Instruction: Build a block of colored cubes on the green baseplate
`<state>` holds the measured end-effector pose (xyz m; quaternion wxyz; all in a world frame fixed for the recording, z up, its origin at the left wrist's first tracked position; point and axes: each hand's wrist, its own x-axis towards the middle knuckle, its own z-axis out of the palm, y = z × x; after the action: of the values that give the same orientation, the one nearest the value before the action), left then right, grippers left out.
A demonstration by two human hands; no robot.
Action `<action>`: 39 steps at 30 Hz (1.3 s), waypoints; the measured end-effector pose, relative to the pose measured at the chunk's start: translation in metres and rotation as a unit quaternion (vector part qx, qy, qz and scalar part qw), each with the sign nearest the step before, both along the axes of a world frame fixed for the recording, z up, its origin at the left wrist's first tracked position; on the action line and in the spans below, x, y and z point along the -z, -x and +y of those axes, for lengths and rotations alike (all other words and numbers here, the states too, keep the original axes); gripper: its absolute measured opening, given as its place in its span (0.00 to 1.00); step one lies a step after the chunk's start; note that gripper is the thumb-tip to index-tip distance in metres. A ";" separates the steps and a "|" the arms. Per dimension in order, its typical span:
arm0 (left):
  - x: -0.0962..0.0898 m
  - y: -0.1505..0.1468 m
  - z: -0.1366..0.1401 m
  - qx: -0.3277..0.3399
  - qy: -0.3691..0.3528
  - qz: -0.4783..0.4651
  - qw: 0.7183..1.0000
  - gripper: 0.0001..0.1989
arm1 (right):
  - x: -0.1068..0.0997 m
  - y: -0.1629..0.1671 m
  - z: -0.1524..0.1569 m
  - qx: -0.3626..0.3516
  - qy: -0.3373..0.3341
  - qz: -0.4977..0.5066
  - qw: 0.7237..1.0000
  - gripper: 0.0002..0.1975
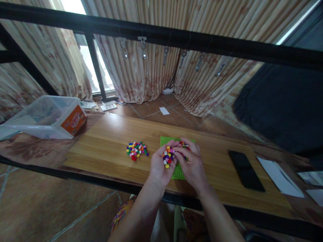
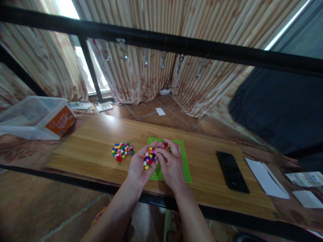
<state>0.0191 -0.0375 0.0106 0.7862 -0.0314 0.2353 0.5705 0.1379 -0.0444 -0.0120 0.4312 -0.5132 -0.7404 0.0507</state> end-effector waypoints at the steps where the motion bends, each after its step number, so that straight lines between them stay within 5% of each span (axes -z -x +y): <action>1: 0.000 0.000 0.000 -0.001 0.001 -0.002 1.000 0.11 | 0.000 0.000 0.000 -0.001 0.001 0.003 1.000 0.10; 20: -0.001 0.001 0.000 -0.001 0.012 -0.012 1.000 0.11 | 0.004 -0.005 0.001 -0.010 0.005 0.021 1.000 0.11; 30: 0.003 0.006 0.004 -0.070 0.081 0.037 0.994 0.10 | 0.015 -0.028 0.015 0.098 0.044 0.110 0.988 0.11; 39: 0.005 0.006 0.005 -0.069 0.079 0.028 0.994 0.10 | 0.025 -0.033 0.019 0.103 0.099 0.078 0.987 0.10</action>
<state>0.0129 -0.0325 0.0055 0.7331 -0.0933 0.2992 0.6036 0.1707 -0.0256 -0.0366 0.4377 -0.6212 -0.6391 0.1190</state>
